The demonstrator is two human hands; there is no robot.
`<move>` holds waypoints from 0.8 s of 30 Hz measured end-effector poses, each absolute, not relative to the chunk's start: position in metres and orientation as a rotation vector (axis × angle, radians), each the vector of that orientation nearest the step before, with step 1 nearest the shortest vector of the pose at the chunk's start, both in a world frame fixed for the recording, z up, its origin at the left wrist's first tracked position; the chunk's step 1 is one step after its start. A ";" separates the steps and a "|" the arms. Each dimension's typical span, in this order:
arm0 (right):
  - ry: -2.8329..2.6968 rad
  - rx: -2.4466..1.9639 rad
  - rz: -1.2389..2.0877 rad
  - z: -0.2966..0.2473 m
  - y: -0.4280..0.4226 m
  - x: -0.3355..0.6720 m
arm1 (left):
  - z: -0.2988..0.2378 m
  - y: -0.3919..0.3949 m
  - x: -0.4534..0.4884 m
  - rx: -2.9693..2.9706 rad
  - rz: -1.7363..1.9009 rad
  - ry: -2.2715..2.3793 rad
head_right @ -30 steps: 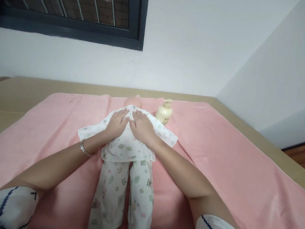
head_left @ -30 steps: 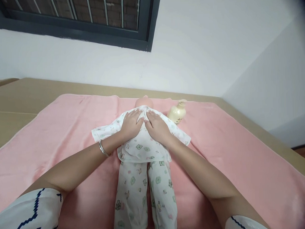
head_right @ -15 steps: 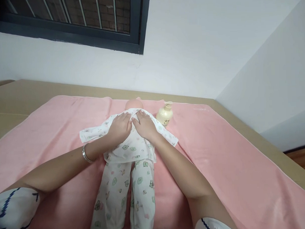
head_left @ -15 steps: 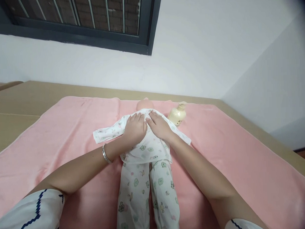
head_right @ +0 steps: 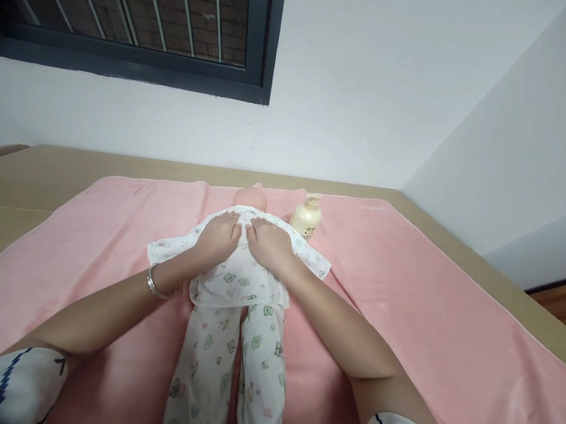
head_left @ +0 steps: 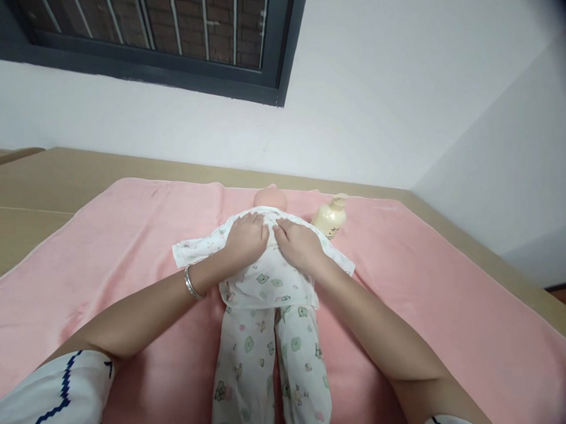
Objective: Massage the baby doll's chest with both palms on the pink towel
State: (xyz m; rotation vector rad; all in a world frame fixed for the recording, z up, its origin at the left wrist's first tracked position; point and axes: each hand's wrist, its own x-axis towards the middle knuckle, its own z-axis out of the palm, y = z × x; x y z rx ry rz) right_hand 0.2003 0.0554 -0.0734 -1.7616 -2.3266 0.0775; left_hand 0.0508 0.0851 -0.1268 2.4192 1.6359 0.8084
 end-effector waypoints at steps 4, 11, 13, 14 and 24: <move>-2.350 -1.706 0.131 -0.076 0.074 0.213 | -0.129 0.064 0.059 2.552 0.833 1.624; -2.362 -1.735 0.039 -0.081 0.046 0.196 | -0.121 0.078 0.051 2.366 0.738 1.532; -2.361 -1.714 -0.010 -0.085 0.036 0.189 | -0.121 0.084 0.050 2.322 0.710 1.536; -2.358 -1.700 -0.016 -0.087 0.035 0.188 | -0.122 0.085 0.050 2.311 0.707 1.551; -2.248 -1.756 0.239 -0.094 0.077 0.210 | -0.128 0.046 0.064 2.464 0.777 1.558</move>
